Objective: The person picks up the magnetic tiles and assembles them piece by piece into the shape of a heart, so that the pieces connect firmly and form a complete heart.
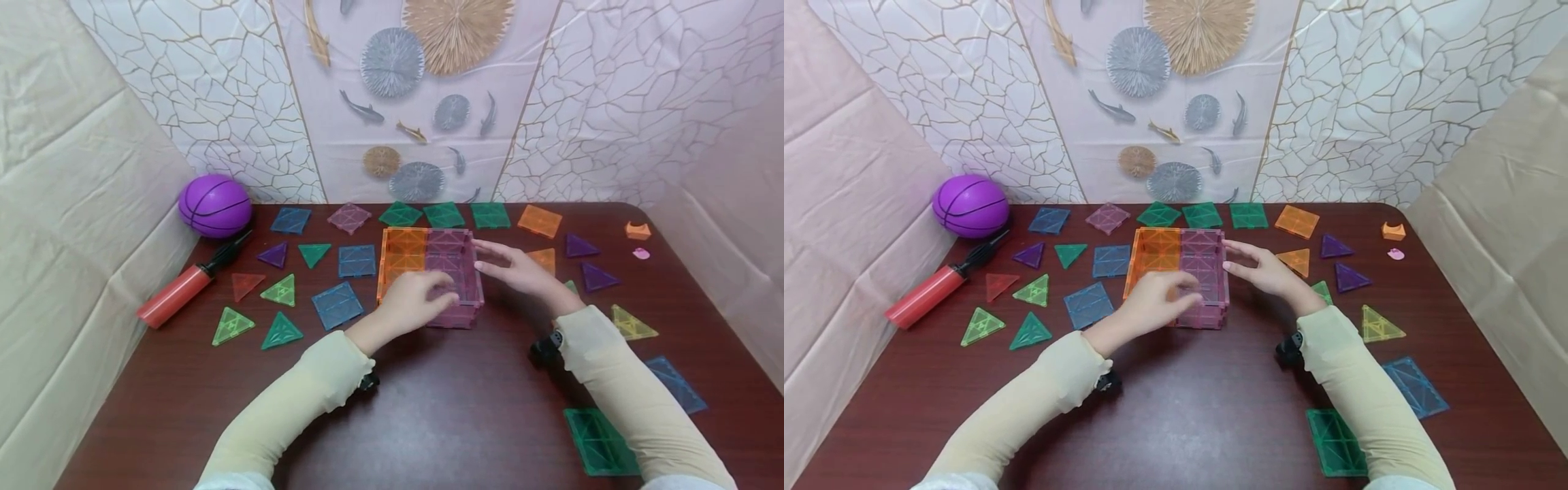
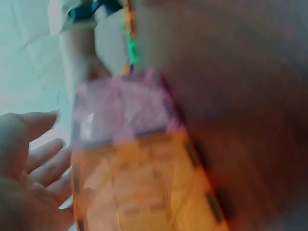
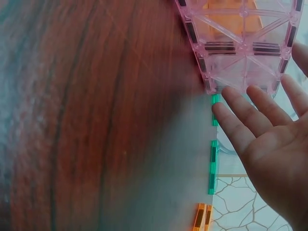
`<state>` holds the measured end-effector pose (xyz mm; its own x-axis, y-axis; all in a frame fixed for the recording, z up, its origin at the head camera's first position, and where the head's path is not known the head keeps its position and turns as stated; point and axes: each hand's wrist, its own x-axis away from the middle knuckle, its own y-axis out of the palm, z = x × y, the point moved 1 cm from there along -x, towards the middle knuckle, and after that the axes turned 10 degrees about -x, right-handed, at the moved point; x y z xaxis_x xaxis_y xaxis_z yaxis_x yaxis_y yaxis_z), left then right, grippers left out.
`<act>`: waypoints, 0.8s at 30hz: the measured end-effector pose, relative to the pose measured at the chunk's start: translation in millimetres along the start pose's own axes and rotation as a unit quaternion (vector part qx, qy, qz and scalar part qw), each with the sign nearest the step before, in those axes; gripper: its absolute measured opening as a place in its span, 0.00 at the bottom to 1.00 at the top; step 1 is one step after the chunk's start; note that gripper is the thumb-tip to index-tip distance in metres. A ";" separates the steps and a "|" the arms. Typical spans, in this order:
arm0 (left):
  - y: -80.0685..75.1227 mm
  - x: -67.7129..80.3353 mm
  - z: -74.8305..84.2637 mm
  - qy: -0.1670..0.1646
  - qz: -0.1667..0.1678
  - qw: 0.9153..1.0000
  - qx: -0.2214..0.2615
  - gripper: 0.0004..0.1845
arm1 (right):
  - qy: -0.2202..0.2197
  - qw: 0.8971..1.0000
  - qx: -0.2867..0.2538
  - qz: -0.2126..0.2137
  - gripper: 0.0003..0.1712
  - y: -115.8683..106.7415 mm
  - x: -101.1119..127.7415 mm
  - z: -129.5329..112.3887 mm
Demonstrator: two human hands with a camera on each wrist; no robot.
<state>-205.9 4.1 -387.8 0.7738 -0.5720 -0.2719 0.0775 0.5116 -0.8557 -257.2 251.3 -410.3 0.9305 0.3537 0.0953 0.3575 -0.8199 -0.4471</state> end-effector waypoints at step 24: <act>2.7 -14.1 -84.0 -0.332 0.029 0.843 0.423 0.30 | 0.071 0.967 -0.230 0.088 0.34 39.0 -20.0 -8.8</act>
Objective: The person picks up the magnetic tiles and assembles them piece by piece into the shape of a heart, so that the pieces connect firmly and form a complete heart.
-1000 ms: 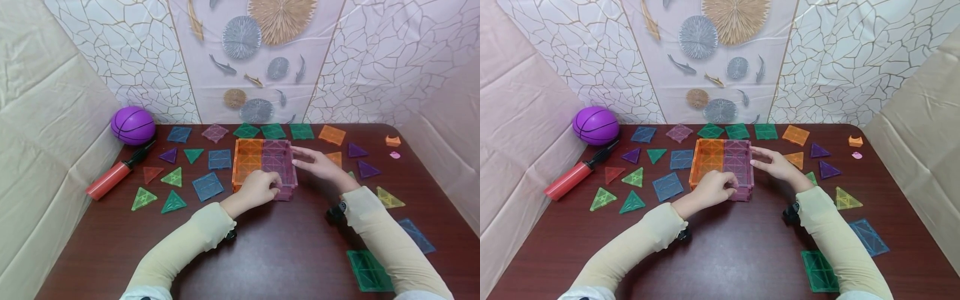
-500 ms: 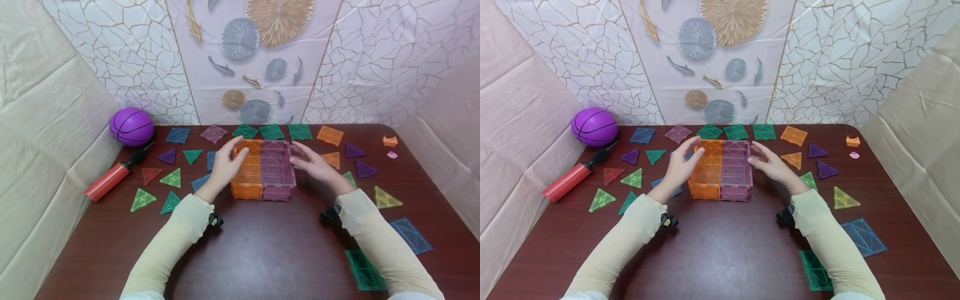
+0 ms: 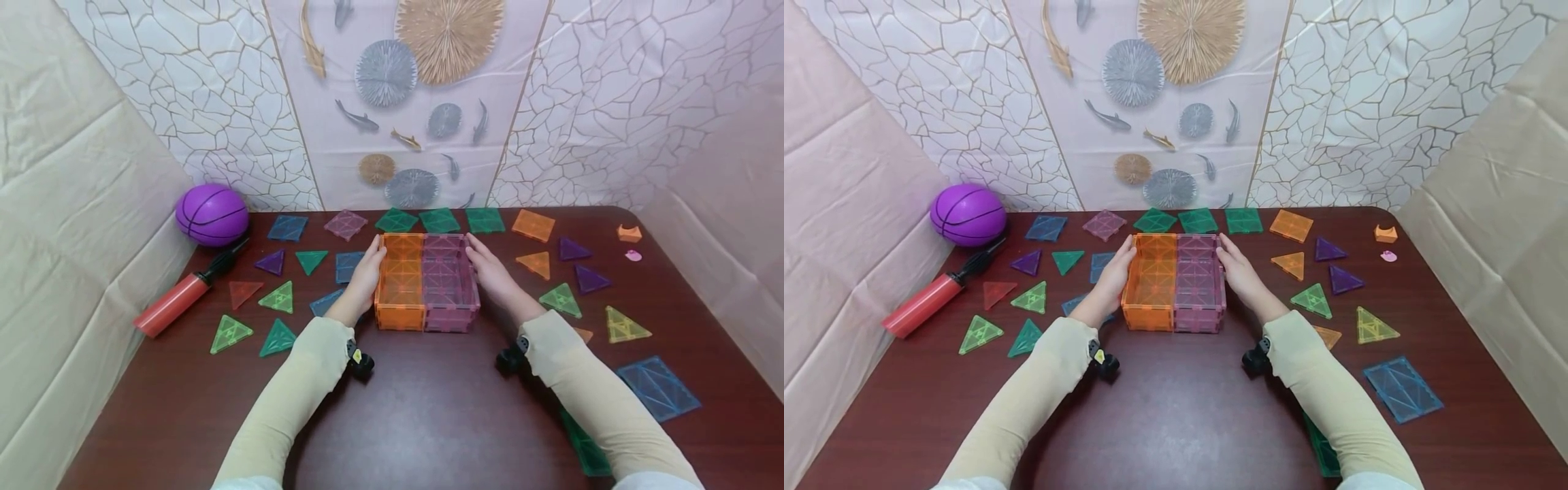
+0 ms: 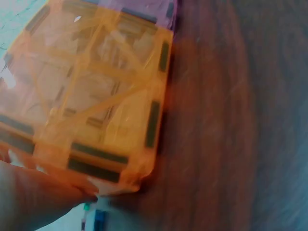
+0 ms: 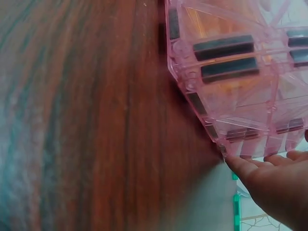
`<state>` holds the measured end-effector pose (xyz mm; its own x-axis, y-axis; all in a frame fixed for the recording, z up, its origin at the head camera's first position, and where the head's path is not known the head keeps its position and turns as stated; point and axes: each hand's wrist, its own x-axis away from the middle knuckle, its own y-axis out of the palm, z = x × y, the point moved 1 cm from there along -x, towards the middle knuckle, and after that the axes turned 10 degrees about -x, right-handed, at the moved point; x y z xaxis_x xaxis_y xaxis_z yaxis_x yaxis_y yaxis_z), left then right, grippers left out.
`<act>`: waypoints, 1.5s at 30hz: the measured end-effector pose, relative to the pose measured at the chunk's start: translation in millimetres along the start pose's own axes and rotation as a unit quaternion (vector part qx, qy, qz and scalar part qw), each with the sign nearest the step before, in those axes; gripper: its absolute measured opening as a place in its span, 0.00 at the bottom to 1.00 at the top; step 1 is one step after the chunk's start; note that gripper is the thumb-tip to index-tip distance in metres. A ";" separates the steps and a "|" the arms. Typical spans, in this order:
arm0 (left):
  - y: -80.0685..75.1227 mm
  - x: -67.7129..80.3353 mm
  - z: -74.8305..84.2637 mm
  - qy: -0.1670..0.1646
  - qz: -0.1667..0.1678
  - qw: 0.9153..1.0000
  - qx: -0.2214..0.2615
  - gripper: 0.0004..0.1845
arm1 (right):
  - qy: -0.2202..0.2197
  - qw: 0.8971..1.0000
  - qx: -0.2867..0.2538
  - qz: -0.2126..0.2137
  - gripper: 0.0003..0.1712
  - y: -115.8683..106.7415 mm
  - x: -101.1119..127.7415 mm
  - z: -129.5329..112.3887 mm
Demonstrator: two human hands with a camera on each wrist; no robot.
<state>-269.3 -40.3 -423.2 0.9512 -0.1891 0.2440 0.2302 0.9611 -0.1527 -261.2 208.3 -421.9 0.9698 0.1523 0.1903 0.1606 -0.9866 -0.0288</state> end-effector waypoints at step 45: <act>-70.7 -3.4 12.3 0.099 0.100 0.980 -0.145 0.40 | 0.022 0.995 -0.092 -0.017 0.33 23.9 82.8 7.7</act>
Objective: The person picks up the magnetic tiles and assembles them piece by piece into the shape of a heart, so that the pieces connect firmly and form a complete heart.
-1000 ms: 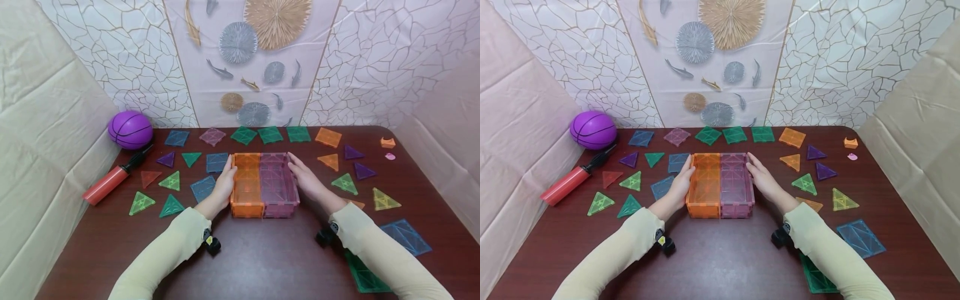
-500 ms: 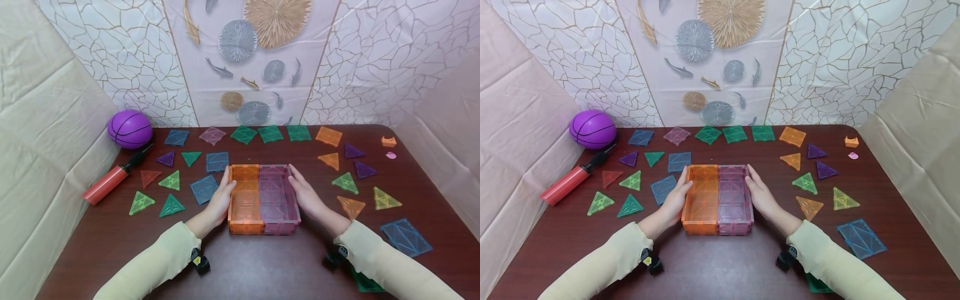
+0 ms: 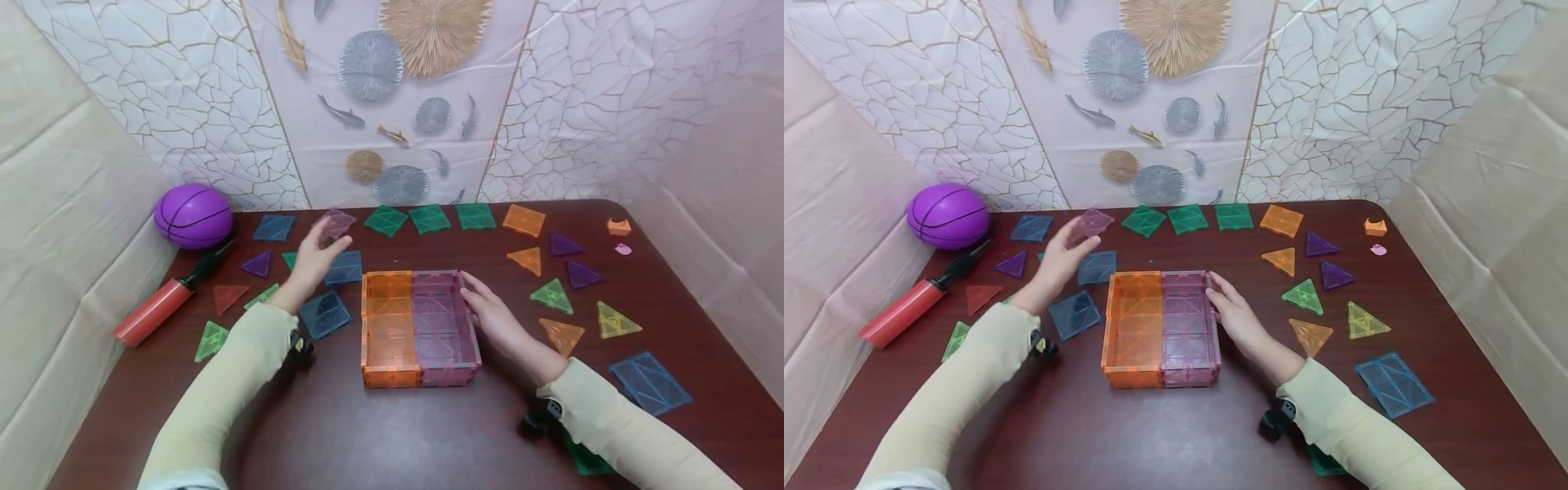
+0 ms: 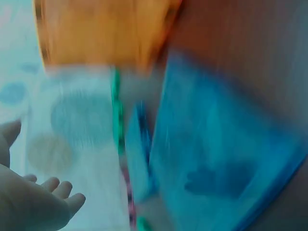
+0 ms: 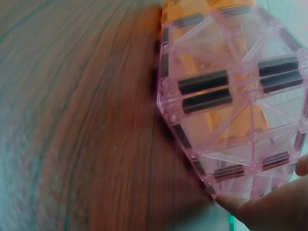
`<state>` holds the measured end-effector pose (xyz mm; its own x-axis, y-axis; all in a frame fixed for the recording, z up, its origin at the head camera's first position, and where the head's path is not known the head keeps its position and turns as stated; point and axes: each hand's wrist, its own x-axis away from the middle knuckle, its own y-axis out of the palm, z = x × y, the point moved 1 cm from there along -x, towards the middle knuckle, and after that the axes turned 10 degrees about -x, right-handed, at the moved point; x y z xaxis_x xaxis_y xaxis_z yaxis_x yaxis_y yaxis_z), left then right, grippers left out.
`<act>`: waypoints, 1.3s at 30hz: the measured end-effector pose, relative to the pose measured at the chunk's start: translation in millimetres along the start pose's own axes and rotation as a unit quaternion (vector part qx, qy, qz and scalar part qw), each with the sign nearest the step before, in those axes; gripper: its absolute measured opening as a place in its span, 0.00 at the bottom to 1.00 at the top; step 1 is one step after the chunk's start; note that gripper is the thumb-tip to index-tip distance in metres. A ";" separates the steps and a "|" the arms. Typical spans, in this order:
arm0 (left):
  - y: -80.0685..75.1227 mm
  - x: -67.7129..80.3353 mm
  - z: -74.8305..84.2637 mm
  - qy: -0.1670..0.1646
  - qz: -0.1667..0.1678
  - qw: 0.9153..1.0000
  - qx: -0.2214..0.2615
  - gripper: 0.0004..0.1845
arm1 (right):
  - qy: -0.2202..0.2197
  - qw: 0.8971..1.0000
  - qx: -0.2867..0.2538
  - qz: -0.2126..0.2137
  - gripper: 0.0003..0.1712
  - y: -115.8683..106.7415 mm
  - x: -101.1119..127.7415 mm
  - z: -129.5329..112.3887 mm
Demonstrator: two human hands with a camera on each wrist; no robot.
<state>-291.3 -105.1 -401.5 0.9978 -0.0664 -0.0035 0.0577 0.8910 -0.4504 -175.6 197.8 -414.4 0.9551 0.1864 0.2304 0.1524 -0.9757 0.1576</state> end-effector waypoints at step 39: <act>3.3 -93.6 -26.0 -0.081 -0.023 0.951 -0.298 0.49 | 0.002 1.000 -0.029 0.012 0.31 -7.7 6.5 5.8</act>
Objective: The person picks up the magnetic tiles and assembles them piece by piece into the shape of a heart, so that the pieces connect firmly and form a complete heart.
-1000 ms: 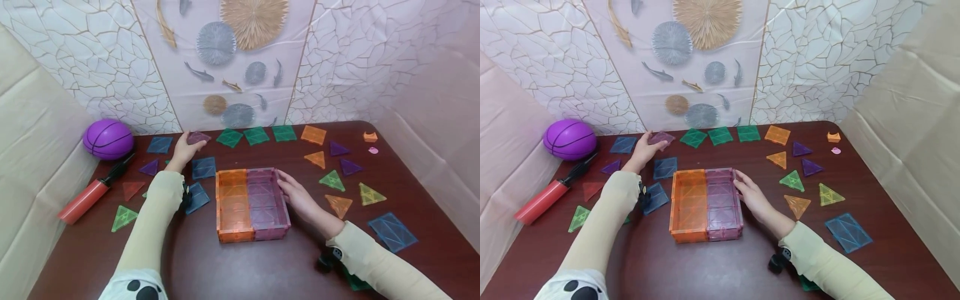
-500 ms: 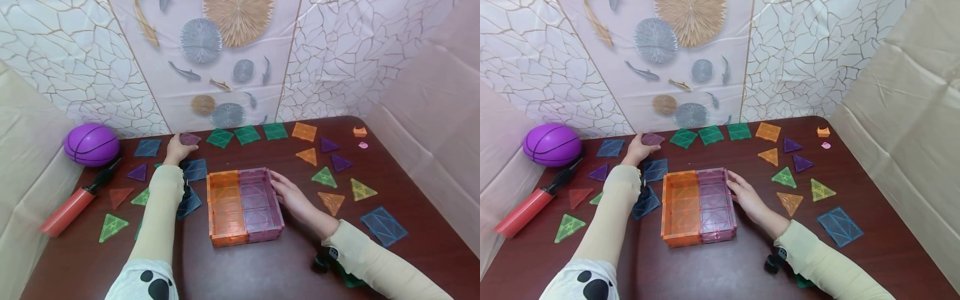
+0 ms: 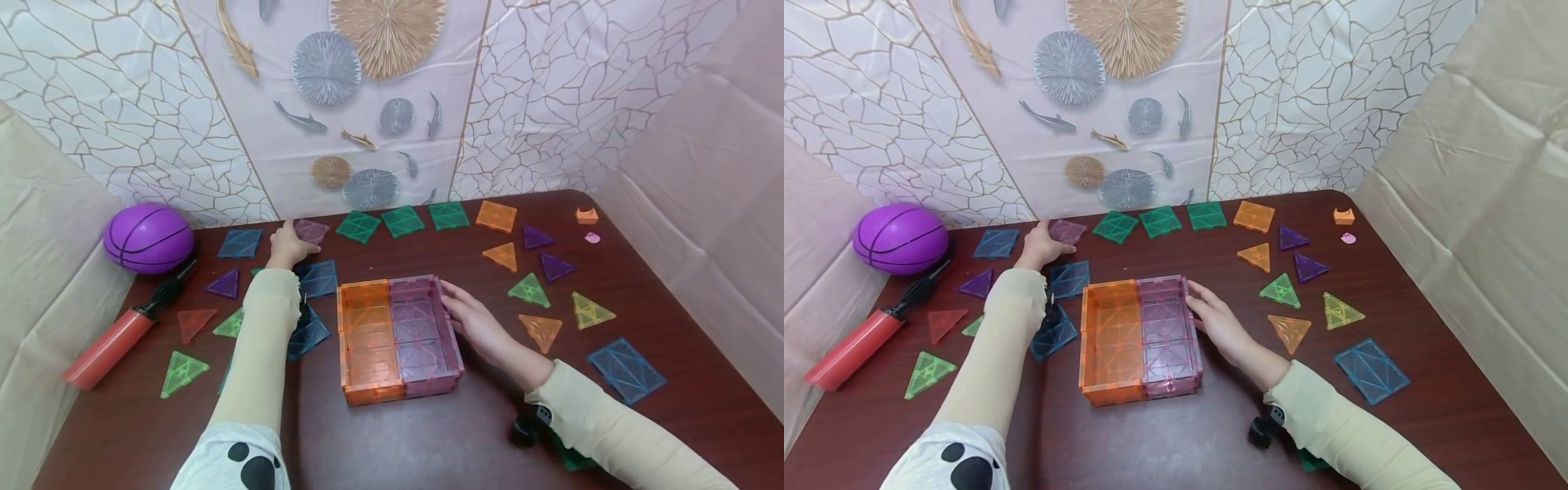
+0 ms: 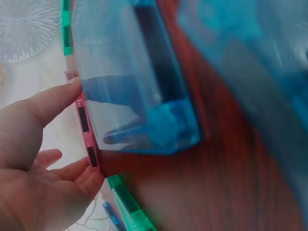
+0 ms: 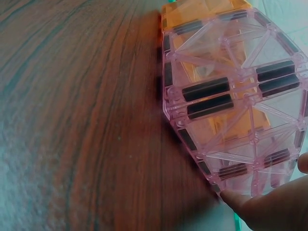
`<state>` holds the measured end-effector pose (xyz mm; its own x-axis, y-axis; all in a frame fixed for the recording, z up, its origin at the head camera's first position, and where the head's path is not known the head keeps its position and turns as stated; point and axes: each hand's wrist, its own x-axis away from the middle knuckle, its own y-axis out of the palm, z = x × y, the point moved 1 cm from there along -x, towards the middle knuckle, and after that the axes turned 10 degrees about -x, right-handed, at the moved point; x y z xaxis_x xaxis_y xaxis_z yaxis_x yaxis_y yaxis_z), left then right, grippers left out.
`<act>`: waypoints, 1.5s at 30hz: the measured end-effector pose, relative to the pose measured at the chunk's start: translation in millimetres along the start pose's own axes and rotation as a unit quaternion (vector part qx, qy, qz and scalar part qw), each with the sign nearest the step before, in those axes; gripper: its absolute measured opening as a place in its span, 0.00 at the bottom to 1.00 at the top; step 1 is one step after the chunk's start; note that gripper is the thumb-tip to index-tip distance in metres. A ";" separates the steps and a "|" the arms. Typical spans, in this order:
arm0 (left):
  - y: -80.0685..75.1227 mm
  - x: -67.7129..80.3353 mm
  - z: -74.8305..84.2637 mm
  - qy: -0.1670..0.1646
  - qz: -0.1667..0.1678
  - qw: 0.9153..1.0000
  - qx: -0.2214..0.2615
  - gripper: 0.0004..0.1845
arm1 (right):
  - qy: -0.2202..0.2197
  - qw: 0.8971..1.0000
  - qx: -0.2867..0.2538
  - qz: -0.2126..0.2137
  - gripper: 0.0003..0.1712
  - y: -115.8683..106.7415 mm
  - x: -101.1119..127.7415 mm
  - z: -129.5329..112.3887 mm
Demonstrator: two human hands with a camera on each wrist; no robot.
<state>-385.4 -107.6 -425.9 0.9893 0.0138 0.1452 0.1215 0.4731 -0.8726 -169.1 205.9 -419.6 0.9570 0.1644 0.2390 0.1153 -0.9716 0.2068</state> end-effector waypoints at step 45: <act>13.4 153.6 102.5 0.381 -0.192 0.904 0.023 0.46 | 0.004 1.000 -0.006 -0.027 0.32 0.2 0.5 -1.1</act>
<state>-240.1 -8.8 -367.4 0.6446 -0.7625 0.0549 0.4822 0.3499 -0.8031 -168.9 205.9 -418.4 0.9471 0.2187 0.2351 0.1643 -0.9592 0.2303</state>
